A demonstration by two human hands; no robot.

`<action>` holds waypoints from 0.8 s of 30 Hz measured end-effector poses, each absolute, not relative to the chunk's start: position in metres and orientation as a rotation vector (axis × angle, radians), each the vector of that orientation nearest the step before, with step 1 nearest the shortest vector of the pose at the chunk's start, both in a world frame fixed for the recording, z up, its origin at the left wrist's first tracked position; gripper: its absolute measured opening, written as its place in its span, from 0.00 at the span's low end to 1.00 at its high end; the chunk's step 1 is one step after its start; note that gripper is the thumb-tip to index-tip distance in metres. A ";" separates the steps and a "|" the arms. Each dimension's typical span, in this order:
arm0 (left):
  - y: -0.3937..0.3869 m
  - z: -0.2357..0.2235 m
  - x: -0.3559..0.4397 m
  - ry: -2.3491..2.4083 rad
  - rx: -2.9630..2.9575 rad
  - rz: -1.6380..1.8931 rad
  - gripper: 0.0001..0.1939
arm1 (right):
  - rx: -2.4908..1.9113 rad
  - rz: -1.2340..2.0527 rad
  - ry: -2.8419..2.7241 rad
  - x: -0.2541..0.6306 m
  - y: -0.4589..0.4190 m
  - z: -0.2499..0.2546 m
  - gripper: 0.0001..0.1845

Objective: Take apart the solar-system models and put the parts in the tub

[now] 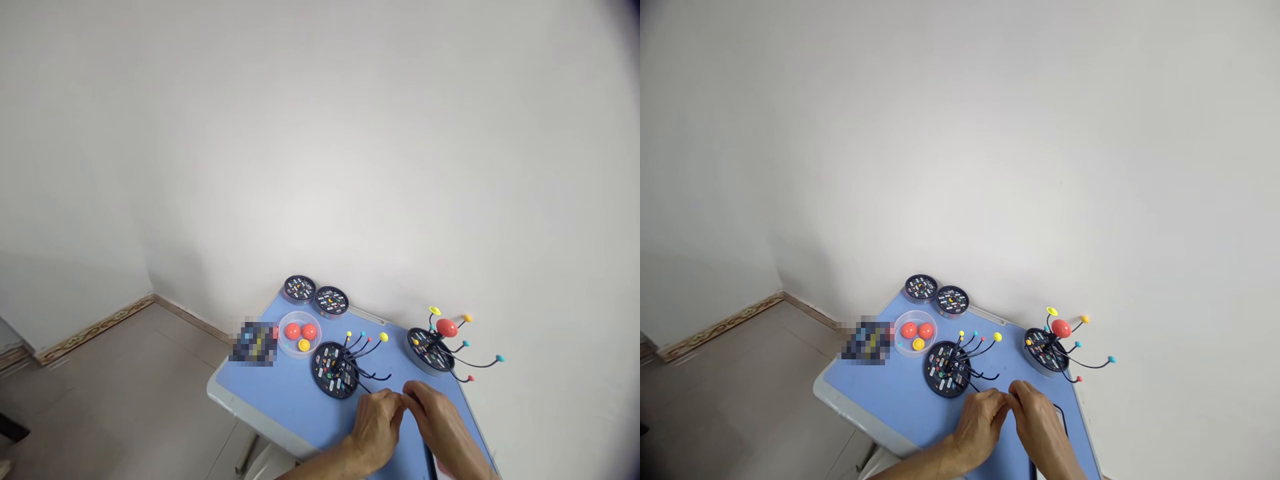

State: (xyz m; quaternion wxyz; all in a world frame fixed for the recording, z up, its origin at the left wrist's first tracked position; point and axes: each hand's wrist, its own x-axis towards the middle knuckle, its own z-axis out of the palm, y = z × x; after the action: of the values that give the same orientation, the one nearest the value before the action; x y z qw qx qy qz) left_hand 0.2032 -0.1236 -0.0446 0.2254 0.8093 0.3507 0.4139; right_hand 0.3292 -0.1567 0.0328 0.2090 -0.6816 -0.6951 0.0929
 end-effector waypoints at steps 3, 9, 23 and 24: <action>-0.124 -0.044 0.202 0.941 2.223 1.150 0.14 | -1.839 0.238 -2.020 0.330 -0.159 0.031 0.15; -0.122 -0.042 0.202 0.917 2.147 1.177 0.14 | -1.723 0.234 -2.024 0.323 -0.161 0.034 0.16; -0.126 -0.040 0.201 1.006 2.218 1.000 0.12 | -1.607 -0.046 -1.883 0.330 -0.152 0.050 0.14; -0.126 -0.039 0.201 1.010 2.216 0.982 0.12 | -1.583 -0.058 -1.861 0.328 -0.150 0.056 0.13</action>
State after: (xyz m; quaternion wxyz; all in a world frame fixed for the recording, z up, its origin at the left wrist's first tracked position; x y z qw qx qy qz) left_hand 0.2013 -0.1256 -0.0391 0.2549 0.8161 0.3720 0.3614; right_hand 0.3283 -0.1503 0.0556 0.3418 -0.6088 -0.7155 -0.0223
